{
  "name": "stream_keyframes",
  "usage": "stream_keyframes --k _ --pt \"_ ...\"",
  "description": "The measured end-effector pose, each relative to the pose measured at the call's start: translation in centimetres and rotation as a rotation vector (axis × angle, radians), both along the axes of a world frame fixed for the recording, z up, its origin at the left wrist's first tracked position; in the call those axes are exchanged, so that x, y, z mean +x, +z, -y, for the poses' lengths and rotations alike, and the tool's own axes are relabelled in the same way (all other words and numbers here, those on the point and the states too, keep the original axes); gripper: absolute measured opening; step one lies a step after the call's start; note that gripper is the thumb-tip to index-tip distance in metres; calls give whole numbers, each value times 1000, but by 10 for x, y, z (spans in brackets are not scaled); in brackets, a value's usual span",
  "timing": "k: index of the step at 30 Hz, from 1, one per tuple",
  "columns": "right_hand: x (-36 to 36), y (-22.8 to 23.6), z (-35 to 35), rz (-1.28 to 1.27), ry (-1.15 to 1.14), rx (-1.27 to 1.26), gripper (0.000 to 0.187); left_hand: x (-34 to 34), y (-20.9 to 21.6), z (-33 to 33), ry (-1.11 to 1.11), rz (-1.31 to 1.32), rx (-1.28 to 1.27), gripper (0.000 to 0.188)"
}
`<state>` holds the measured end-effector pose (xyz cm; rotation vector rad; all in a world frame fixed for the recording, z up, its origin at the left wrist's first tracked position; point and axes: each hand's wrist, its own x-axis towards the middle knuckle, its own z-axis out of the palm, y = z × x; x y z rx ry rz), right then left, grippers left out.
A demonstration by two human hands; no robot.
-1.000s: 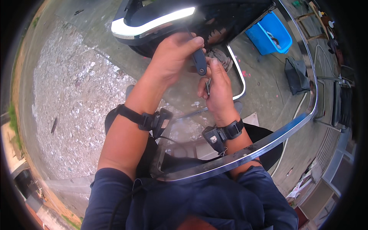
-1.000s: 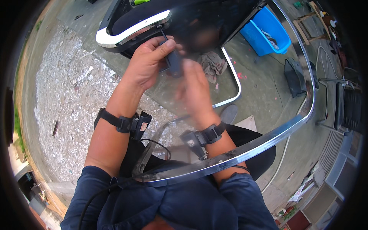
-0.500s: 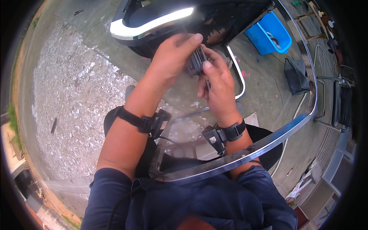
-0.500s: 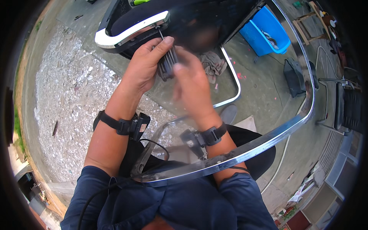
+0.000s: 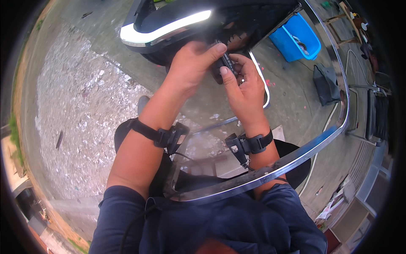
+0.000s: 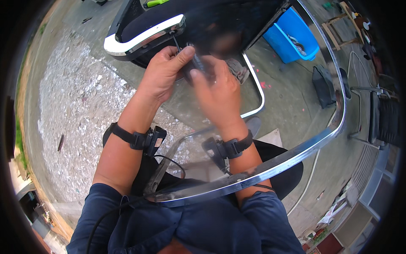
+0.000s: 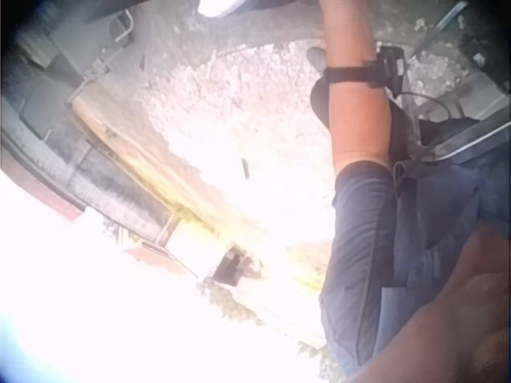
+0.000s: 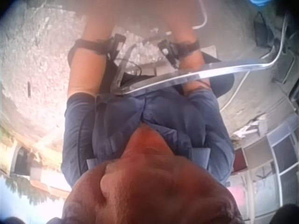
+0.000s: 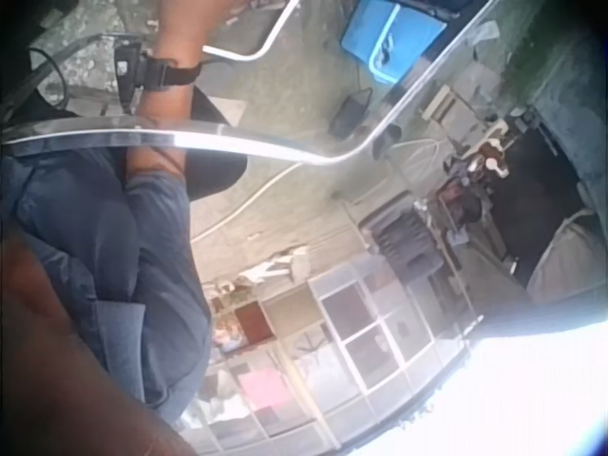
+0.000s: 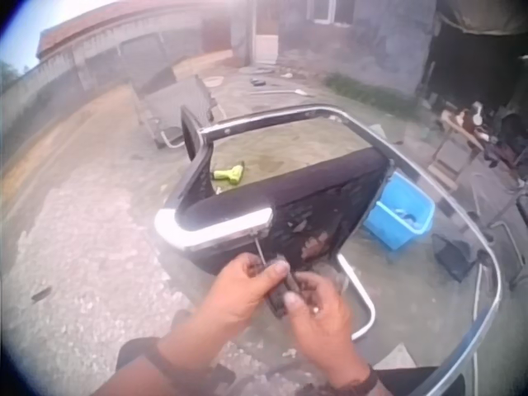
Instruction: The person uses a screwdriver to tighten screws on a small black plastic component. They then attach this component to a large chrome car trim piece and continue to secure it with the screwdriver.
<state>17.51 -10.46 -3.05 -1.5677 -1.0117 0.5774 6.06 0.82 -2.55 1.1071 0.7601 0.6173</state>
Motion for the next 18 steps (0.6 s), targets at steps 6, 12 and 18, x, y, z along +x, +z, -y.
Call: stream_keyframes --k 6,12,18 --pt "-8 -10 -4 -1462 143 -116 35 -5 3 -1 44 129 -187 45" --pt "-8 -12 2 -996 191 -175 35 -13 3 -7 -23 139 -174 49" --pt "-13 -1 -1 166 84 -83 52 -5 -2 -5 56 -1 -68 54"
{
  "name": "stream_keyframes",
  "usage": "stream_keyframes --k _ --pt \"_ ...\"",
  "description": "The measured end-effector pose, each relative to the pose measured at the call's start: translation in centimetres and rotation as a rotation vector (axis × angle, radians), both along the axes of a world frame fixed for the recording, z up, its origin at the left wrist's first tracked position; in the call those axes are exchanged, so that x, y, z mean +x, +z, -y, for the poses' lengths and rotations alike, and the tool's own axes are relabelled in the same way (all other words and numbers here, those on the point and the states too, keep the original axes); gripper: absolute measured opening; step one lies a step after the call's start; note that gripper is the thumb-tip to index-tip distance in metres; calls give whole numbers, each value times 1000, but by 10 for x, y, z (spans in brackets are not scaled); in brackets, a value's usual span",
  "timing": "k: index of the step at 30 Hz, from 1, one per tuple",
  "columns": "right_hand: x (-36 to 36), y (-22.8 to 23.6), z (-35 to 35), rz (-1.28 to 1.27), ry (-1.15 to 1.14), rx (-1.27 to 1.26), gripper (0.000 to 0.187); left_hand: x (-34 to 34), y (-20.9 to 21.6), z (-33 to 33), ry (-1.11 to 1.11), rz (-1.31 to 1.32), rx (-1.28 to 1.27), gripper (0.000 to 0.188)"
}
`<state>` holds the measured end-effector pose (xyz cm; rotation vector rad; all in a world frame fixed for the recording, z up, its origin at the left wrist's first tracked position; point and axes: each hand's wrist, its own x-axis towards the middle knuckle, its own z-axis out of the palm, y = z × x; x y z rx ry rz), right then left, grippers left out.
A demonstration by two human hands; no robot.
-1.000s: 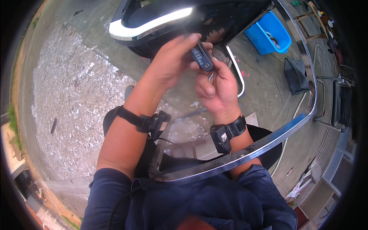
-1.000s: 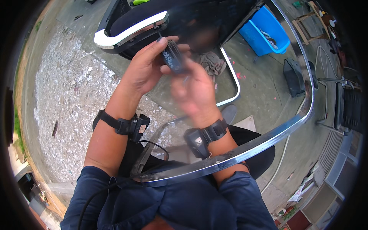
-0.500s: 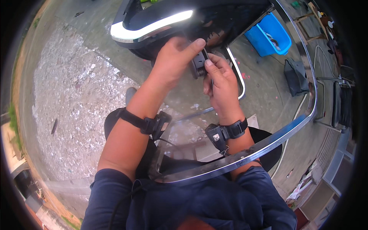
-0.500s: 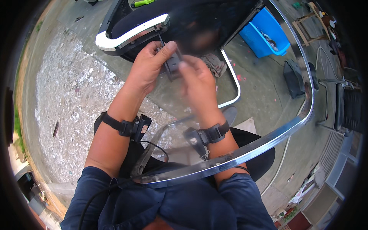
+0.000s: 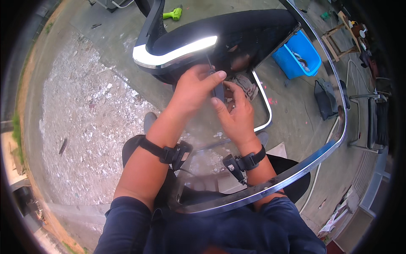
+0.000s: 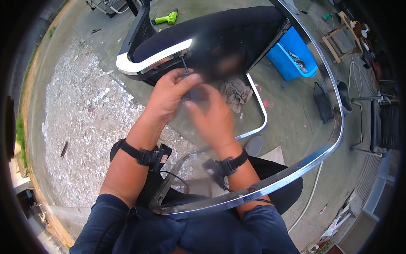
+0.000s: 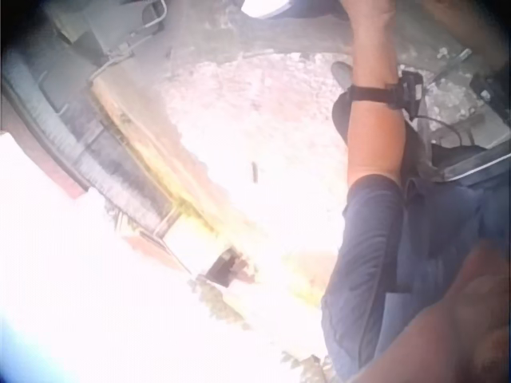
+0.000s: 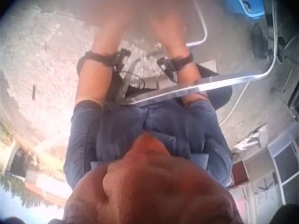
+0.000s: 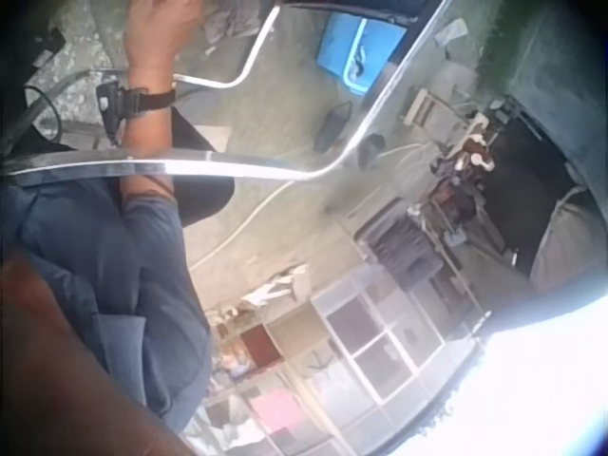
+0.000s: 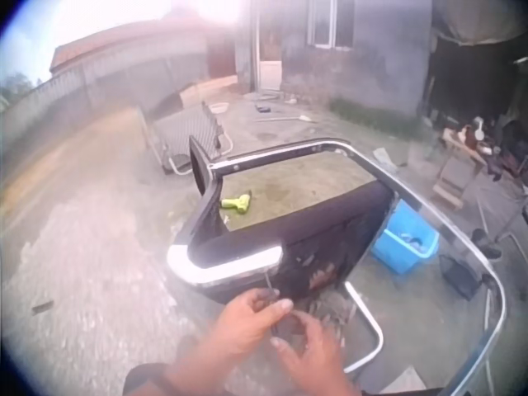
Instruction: The person uses a screwdriver to tighten screws on a small black plastic component. They then attach this component to a large chrome car trim piece and continue to secure it with the screwdriver.
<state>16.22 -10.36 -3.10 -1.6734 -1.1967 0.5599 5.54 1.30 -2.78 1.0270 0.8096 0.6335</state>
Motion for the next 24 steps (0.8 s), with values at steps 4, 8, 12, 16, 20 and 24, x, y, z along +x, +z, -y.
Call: stream_keyframes --k 4,8,12,16,20,24 --pt "-5 4 0 172 27 -17 57 -2 0 0 19 -93 22 55" --pt "-5 -14 -5 -132 46 121 52 -1 1 0 4 -68 53 50" --pt "-5 8 0 -1312 73 -22 43 -6 21 6 -52 144 -243 45" --pt "8 1 -1 -1930 132 -31 40 -7 17 3 -116 309 -257 43" --pt "7 7 0 -1086 -11 -62 39 -8 10 1 -154 336 -267 43" --pt "19 4 4 125 -28 176 40 -6 5 1 -128 269 -161 43"
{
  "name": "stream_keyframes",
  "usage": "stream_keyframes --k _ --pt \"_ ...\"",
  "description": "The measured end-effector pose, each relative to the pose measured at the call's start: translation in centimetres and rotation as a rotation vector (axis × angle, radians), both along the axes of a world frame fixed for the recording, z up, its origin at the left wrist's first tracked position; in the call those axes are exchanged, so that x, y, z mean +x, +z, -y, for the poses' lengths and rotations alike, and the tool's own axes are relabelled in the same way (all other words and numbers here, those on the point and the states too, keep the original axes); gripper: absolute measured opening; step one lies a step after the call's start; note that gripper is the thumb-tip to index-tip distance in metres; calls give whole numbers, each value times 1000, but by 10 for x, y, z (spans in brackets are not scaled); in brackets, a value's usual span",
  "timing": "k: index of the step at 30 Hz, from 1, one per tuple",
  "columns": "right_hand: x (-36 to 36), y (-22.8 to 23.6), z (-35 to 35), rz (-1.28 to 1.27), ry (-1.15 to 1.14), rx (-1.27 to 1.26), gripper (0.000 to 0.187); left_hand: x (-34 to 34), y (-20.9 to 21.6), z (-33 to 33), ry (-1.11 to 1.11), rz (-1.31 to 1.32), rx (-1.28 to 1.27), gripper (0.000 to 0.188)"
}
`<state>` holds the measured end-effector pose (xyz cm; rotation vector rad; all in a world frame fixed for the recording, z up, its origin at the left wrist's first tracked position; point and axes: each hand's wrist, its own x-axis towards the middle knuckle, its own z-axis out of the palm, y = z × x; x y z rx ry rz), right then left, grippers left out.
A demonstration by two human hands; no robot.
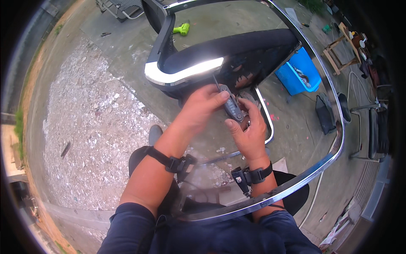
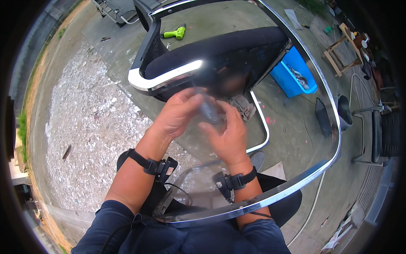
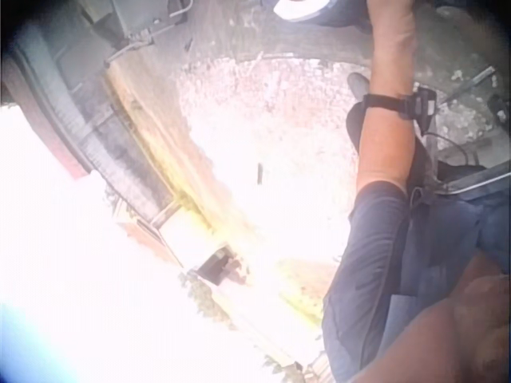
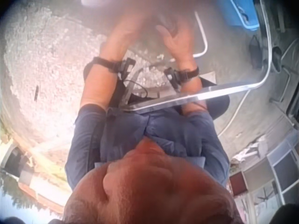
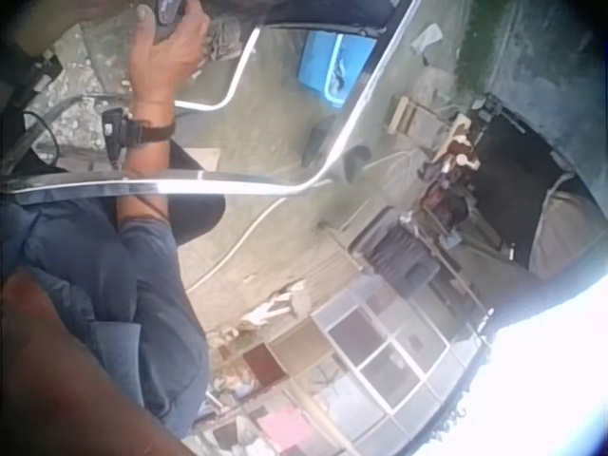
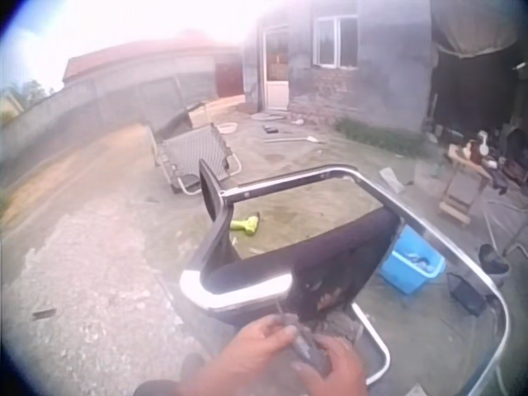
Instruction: The person uses a screwdriver to tighten screws on a small black plastic component. They then attach this component to a large chrome car trim piece and continue to secure it with the screwdriver.
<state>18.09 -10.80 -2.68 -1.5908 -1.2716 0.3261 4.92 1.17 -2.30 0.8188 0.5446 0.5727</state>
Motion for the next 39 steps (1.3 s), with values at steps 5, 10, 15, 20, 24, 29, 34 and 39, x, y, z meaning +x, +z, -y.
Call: stream_keyframes --k 5,10,15,20,24,29,34,39 --pt "-11 6 -2 -784 -17 -217 35 1 -4 1 64 -124 126 41" --pt "-8 -17 -7 -1789 103 -233 35 0 0 5 50 -40 -48 45" --pt "-16 -7 -4 -1098 99 -298 44 -3 -4 0 71 -109 11 47" --pt "-16 -16 -2 22 -54 -33 59 3 -4 3 123 -187 70 42" --pt "-19 -4 -1 -131 15 -76 49 1 -7 1 116 -215 90 48" --pt "-33 4 -5 -1328 251 -149 34 3 5 4 44 -63 1 53" --pt "-21 2 -7 -1972 282 -141 36 -4 12 3 -8 106 -102 55" --pt "-11 -1 -1 -1127 47 -161 37 2 7 4 18 -19 14 46"
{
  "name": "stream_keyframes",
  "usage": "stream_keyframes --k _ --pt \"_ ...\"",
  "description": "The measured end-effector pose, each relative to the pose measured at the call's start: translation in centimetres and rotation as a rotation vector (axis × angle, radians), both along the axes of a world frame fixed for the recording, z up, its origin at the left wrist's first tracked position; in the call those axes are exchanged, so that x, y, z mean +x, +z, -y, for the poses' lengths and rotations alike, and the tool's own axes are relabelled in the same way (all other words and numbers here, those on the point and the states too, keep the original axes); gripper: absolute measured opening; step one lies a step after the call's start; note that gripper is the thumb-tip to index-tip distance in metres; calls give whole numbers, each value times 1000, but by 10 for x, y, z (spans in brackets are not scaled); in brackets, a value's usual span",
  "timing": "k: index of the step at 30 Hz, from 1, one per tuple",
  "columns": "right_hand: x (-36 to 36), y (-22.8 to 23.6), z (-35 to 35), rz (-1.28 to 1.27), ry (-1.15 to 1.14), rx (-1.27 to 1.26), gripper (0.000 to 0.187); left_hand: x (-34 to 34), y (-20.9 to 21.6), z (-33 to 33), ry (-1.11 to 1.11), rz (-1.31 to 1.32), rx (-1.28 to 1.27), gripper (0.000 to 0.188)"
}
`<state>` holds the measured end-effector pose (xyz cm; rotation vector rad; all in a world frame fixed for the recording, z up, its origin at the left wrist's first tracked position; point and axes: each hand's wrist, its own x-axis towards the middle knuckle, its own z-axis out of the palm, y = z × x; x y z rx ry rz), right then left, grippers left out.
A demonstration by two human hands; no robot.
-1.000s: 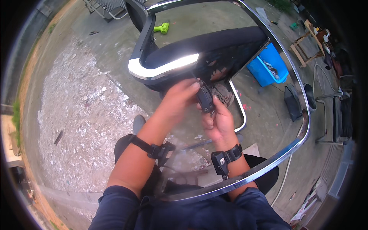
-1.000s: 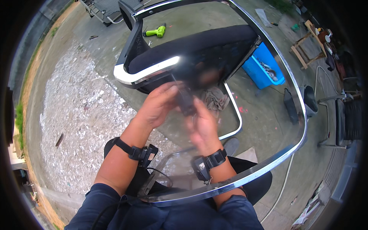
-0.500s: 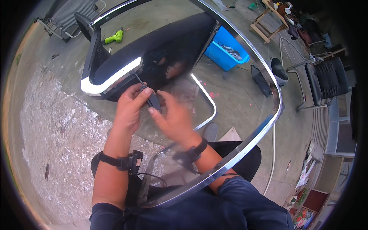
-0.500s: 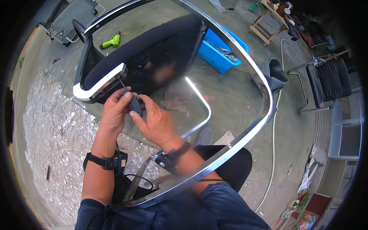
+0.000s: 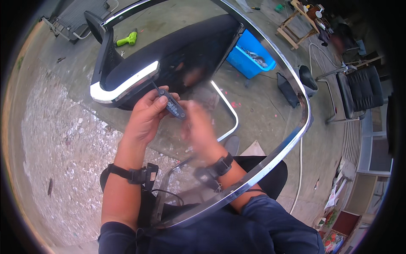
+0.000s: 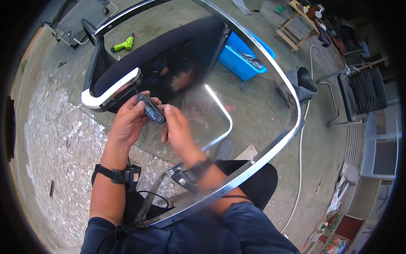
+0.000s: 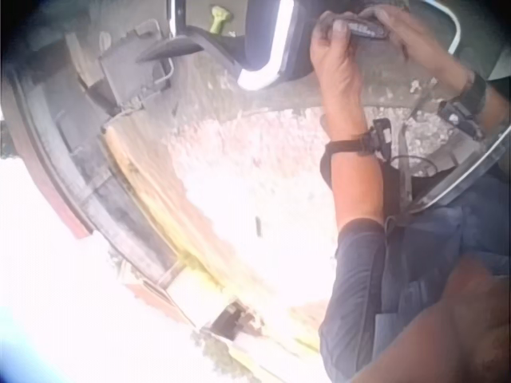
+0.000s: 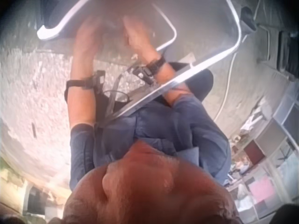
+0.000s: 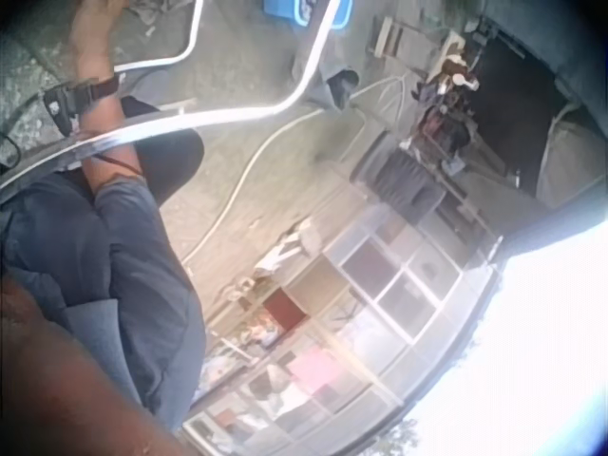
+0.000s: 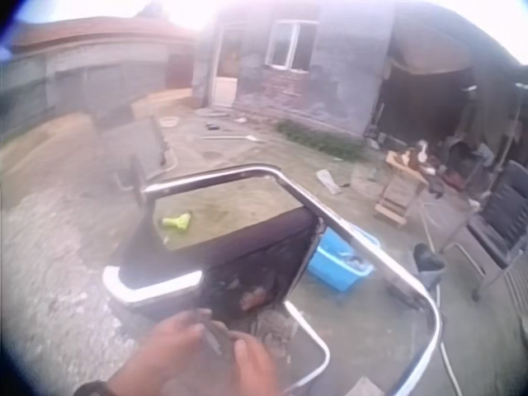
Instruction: The person uses a screwdriver to tighten screws on a small black plastic component. They then attach this component to a large chrome car trim piece and continue to secure it with the screwdriver.
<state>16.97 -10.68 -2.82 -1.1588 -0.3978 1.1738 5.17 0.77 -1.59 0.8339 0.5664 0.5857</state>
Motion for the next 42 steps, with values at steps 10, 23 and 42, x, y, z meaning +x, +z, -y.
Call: stream_keyframes --k 10,23,42 --pt "-1 -15 -1 -442 79 -24 36 2 -2 3 67 -131 21 39" --pt "-14 -5 2 496 46 54 41 -4 -15 -7 112 -416 245 53" --pt "-6 -9 -7 -347 55 -47 41 -7 -11 -5 -41 -41 -75 46"
